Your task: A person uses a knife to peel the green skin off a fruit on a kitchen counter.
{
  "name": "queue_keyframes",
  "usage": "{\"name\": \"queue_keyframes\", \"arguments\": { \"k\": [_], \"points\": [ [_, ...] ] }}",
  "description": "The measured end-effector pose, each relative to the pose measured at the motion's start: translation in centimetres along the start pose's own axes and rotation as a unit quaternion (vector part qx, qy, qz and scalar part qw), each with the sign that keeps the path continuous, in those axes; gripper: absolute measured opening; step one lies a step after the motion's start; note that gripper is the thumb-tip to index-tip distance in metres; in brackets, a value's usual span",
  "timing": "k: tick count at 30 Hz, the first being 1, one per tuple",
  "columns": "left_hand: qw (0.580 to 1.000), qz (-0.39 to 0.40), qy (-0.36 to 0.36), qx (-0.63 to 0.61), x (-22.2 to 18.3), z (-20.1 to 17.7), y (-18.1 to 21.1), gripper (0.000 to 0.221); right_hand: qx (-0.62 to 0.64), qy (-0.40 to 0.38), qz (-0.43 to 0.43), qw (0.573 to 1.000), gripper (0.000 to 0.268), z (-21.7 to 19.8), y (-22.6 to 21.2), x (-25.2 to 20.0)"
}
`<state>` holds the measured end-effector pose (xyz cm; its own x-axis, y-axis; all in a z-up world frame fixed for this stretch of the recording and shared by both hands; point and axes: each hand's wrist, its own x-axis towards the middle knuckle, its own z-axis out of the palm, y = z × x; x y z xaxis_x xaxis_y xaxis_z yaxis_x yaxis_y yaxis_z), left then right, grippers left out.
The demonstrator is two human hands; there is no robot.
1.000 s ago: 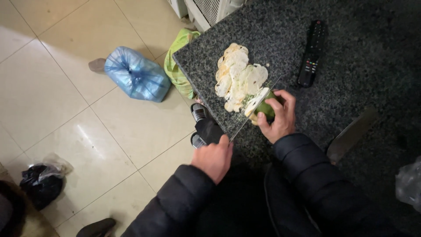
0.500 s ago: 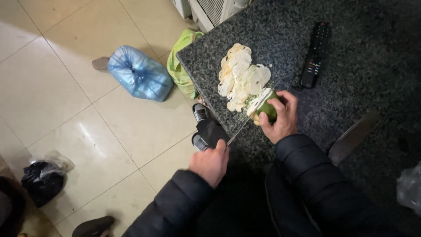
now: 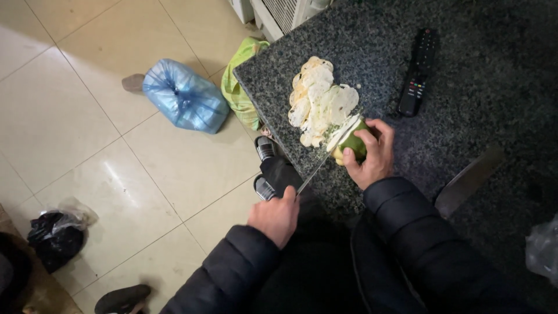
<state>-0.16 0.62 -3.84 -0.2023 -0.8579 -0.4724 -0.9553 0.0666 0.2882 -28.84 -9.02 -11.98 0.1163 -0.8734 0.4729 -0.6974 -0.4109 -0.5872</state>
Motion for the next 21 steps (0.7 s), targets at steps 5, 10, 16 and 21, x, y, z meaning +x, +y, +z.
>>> {"name": "queue_keyframes", "arguments": {
  "k": [5, 10, 16, 21],
  "points": [
    [0.999, 0.013, 0.038, 0.008, 3.2, 1.3, 1.4, 0.023, -0.009, -0.009, 0.007, 1.0, 0.034, -0.4, -0.6, 0.3],
    [1.0, 0.004, -0.003, -0.003, 1.0, 0.7, -0.1, 0.026, -0.011, -0.006, -0.005, 1.0, 0.037, -0.5, -0.9, 0.7],
    [1.0, 0.007, 0.023, 0.015, 2.8, 2.7, 0.2, 0.019, -0.011, -0.007, 0.0, 1.0, 0.034, -0.4, -1.0, 0.8],
    [1.0, 0.03, 0.006, -0.003, 2.7, 0.9, 1.2, 0.02, 0.005, -0.023, 0.019, 1.0, 0.03, -0.9, -1.9, 1.0]
  ]
}}
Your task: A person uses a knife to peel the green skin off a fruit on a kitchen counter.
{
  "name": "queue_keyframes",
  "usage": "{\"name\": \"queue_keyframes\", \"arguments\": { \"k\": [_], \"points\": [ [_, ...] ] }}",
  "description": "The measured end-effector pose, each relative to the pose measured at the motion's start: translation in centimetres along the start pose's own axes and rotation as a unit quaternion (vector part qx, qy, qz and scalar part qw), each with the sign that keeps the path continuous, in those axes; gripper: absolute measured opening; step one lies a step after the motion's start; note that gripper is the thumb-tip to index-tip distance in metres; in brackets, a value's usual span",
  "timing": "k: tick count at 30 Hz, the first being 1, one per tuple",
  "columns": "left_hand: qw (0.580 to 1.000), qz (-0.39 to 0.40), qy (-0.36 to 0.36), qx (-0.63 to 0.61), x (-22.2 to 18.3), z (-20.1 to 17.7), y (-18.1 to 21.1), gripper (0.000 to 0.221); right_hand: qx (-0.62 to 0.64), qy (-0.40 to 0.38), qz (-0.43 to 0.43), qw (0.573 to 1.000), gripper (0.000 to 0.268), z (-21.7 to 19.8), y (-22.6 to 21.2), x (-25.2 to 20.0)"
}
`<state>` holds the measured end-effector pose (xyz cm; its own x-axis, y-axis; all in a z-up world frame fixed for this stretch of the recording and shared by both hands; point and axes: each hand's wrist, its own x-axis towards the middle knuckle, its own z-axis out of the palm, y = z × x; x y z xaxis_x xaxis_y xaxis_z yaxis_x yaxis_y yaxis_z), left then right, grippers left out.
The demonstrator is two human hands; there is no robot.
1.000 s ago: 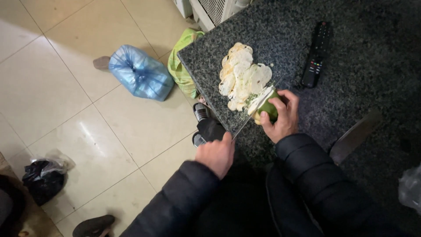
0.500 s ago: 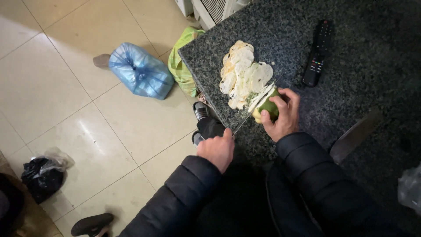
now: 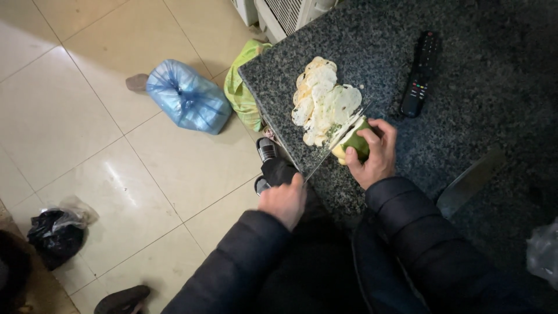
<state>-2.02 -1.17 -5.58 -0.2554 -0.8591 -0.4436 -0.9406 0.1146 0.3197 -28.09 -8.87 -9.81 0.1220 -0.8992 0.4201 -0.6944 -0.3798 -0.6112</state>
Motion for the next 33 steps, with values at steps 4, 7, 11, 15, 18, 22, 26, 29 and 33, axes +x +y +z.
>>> {"name": "queue_keyframes", "arguments": {
  "k": [4, 7, 11, 15, 18, 22, 26, 29, 33],
  "points": [
    [0.999, -0.028, -0.041, -0.018, -2.9, 2.2, -2.7, 0.026, -0.007, 0.002, -0.004, 1.0, 0.032, 0.1, 0.6, 0.0],
    [0.999, -0.03, -0.043, -0.011, -1.4, 2.9, -2.0, 0.028, -0.016, 0.008, -0.011, 1.0, 0.032, 0.5, 1.0, -0.1],
    [0.998, -0.007, 0.066, 0.023, 0.5, 3.2, -0.4, 0.018, -0.012, 0.023, -0.019, 0.999, 0.036, 0.4, 0.9, -0.6],
    [0.997, -0.041, -0.05, -0.038, -4.1, 2.8, -3.7, 0.029, -0.007, 0.026, -0.013, 1.0, 0.036, 0.6, 1.0, -0.4],
    [0.996, -0.048, -0.079, -0.02, -6.3, 1.7, -4.4, 0.03, -0.005, 0.021, -0.014, 1.0, 0.033, -0.1, 0.0, 0.4],
    [0.997, -0.039, -0.063, -0.019, -3.9, 3.3, -3.3, 0.029, -0.012, 0.046, -0.025, 0.999, 0.038, 1.0, 1.8, -0.6],
    [0.996, -0.044, -0.068, -0.043, -3.0, 3.1, -2.2, 0.033, -0.01, 0.043, -0.018, 0.999, 0.037, 0.8, 1.2, -0.7],
    [0.995, -0.052, -0.076, -0.037, -5.3, 3.1, -3.8, 0.034, -0.009, 0.035, -0.015, 0.999, 0.034, -0.3, -0.4, 0.0],
    [0.994, -0.054, -0.092, 0.001, -7.5, 3.1, -5.6, 0.03, -0.009, 0.044, -0.007, 0.999, 0.043, -0.8, -1.2, 0.3]
  ]
}}
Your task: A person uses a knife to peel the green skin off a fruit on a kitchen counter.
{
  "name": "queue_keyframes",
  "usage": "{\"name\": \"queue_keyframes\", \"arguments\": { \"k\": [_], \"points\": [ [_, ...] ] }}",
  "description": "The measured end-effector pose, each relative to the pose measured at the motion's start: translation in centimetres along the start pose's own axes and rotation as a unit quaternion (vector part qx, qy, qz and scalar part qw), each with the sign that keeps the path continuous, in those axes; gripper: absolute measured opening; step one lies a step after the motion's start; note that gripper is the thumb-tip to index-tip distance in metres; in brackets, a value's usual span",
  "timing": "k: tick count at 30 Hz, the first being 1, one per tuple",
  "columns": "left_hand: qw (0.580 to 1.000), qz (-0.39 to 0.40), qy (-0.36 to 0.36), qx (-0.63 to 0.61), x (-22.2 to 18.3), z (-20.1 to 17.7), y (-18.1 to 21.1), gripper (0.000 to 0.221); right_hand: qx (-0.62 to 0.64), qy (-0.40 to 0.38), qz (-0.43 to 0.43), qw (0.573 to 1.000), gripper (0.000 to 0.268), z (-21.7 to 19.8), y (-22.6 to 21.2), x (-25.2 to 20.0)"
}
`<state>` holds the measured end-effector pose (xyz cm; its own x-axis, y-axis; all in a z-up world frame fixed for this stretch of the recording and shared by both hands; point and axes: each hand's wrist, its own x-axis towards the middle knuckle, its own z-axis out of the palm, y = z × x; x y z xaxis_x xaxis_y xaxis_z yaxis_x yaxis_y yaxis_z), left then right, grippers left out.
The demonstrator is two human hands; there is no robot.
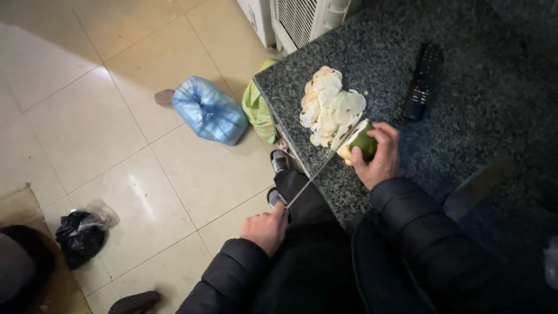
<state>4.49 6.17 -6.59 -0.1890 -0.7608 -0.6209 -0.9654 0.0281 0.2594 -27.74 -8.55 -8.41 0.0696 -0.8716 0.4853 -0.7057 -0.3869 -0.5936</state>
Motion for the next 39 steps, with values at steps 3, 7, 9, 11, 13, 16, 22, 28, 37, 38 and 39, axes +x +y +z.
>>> {"name": "queue_keyframes", "arguments": {
  "k": [3, 7, 9, 11, 13, 16, 22, 28, 37, 38, 39],
  "points": [
    [1.0, 0.003, 0.002, 0.002, -0.3, -1.0, 0.8, 0.031, 0.018, 0.016, 0.016, 1.0, 0.041, 0.4, 0.7, -0.6],
    [1.0, -0.001, 0.016, 0.001, 0.1, -0.2, 1.3, 0.033, 0.016, 0.01, 0.014, 1.0, 0.042, 0.0, 0.6, -0.6],
    [1.0, -0.006, 0.013, -0.001, -0.3, 0.1, 0.9, 0.033, -0.016, 0.008, 0.005, 1.0, 0.051, 0.1, 1.0, -0.8],
    [0.999, 0.009, 0.01, -0.029, -1.6, -0.6, 0.1, 0.035, -0.005, 0.014, -0.018, 1.0, 0.047, -0.4, -0.2, -0.3],
    [0.998, 0.026, 0.009, -0.056, -2.3, -0.8, -0.3, 0.036, 0.005, 0.022, -0.042, 0.999, 0.044, -0.6, -0.8, -0.1],
    [0.999, 0.024, 0.019, -0.041, -2.3, 0.0, -0.3, 0.041, 0.012, 0.033, -0.035, 0.999, 0.047, -0.6, -1.0, -0.2],
    [0.998, 0.018, 0.027, -0.05, -2.3, -0.6, 1.2, 0.036, 0.013, 0.04, -0.041, 0.998, 0.045, -0.6, -0.7, -0.5],
    [0.997, 0.008, 0.069, -0.044, -3.2, 0.9, 0.4, 0.035, 0.022, 0.08, -0.057, 0.995, 0.047, -0.9, -1.2, 0.0],
    [0.994, -0.001, 0.109, -0.026, -3.1, -1.1, 0.7, 0.039, -0.028, 0.151, -0.009, 0.988, 0.043, -1.9, -0.5, -1.5],
    [0.994, 0.017, 0.103, -0.028, -3.4, -1.4, 0.5, 0.042, -0.023, 0.152, -0.001, 0.988, 0.041, -2.1, -0.5, -1.8],
    [0.994, 0.035, 0.097, -0.03, -3.6, -1.7, 0.1, 0.045, -0.017, 0.155, 0.007, 0.988, 0.04, -2.1, -0.5, -2.1]
  ]
}}
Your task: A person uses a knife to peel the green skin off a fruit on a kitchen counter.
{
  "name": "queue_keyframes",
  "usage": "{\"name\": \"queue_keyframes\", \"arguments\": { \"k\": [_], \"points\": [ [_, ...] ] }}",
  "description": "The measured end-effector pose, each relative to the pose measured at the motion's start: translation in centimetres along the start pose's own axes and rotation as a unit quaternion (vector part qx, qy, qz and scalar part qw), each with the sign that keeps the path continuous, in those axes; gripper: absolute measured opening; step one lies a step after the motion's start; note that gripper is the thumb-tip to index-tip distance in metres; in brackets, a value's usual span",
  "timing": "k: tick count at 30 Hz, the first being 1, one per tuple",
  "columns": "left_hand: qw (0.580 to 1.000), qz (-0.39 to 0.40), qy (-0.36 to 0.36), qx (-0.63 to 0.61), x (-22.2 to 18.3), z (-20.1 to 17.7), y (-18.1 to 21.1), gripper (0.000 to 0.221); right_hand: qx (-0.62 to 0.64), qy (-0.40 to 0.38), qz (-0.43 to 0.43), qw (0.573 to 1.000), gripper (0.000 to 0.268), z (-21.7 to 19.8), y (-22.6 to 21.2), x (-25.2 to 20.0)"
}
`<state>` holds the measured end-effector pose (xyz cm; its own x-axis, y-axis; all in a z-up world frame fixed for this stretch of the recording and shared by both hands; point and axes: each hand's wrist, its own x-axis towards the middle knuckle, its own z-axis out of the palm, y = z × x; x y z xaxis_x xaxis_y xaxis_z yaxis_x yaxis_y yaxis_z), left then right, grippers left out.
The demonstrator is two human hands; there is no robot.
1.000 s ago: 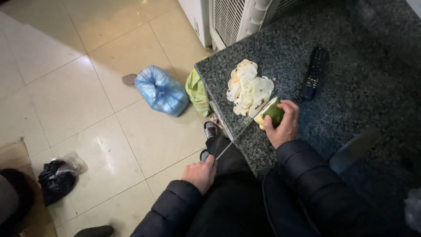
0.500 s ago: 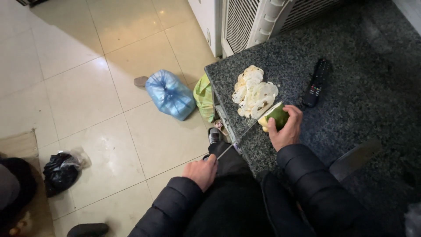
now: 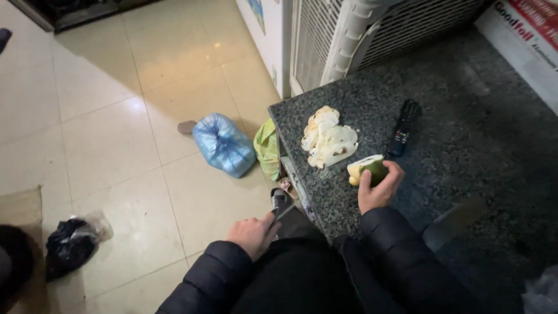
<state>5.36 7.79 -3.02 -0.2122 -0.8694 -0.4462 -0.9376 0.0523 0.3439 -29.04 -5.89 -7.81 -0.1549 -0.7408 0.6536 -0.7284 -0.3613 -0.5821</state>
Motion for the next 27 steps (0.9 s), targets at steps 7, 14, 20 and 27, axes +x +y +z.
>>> {"name": "queue_keyframes", "arguments": {
  "k": [7, 14, 20, 27],
  "points": [
    [0.998, 0.036, -0.042, 0.037, 0.7, 2.4, -3.8, 0.053, -0.013, 0.043, 0.044, 0.998, 0.038, -2.3, 0.7, -3.0],
    [1.0, 0.005, -0.003, 0.011, 3.0, 5.0, -5.1, 0.045, -0.029, -0.011, 0.018, 0.999, 0.043, -4.6, 0.3, -4.8],
    [0.999, 0.03, -0.016, 0.01, 3.1, 2.2, -5.7, 0.048, -0.035, -0.036, 0.062, 0.997, 0.048, -4.9, -0.3, -5.7],
    [0.998, 0.038, -0.044, -0.016, 3.8, -2.1, -4.2, 0.046, -0.053, -0.089, 0.131, 0.986, 0.057, -4.1, -1.9, -5.0]
  ]
}}
